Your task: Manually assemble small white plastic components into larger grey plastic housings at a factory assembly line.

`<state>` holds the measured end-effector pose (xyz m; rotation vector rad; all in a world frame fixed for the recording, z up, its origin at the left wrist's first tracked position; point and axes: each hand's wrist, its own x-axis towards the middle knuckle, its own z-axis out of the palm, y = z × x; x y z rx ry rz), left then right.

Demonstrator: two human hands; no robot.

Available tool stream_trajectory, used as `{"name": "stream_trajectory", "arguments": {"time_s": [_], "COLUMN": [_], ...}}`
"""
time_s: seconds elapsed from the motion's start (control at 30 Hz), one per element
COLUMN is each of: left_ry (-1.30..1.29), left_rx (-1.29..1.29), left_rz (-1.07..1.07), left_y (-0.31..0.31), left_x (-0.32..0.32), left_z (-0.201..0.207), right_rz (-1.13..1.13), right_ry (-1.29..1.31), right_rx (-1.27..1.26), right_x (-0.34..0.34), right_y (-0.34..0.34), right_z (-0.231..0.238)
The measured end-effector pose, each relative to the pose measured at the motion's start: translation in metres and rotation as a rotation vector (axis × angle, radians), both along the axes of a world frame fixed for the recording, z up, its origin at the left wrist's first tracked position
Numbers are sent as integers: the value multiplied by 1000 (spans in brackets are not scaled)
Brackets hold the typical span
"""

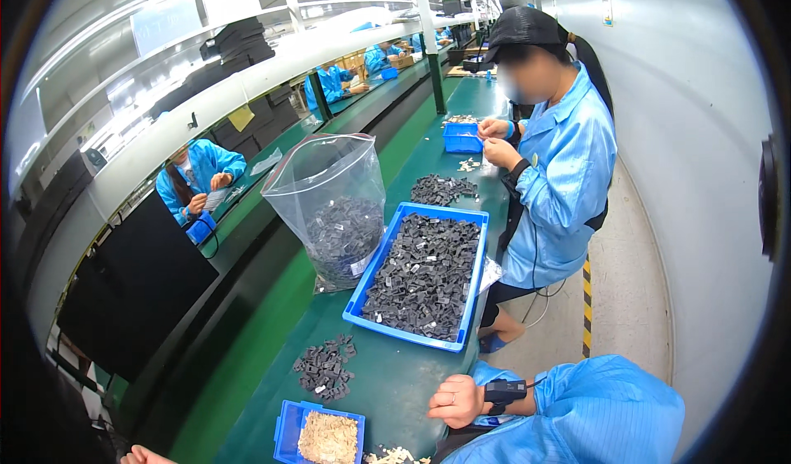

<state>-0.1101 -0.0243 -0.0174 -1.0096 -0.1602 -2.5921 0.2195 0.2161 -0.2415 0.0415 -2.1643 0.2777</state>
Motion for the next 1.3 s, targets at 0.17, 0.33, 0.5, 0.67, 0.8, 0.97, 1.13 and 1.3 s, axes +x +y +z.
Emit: {"name": "stream_trajectory", "arguments": {"time_s": [0.17,0.33,0.5,0.67,0.8,0.97,1.13,1.3], "left_ry": [19,3,13,23,21,4,8,13], "left_rx": [-9,16,22,77,76,95,36,92], "left_rz": [-9,-20,30,-73,-67,-119,-46,-133], "left_y": [-1,1,0,1,-2,2,1,0], "left_x": [-2,1,2,7,6,11,9,11], "left_z": [-3,0,1,4,4,9,7,8], "right_rz": [-10,-7,-10,0,3,-15,-2,-12], "right_ry": [-16,-10,-12,-11,17,-44,-3,12], "right_rx": [12,2,6,-2,7,24,10,18], "right_x": [2,1,2,2,0,3,1,1], "right_y": [-1,0,0,1,2,1,1,1], "right_z": [0,-1,0,-1,-5,0,-7,-8]}}
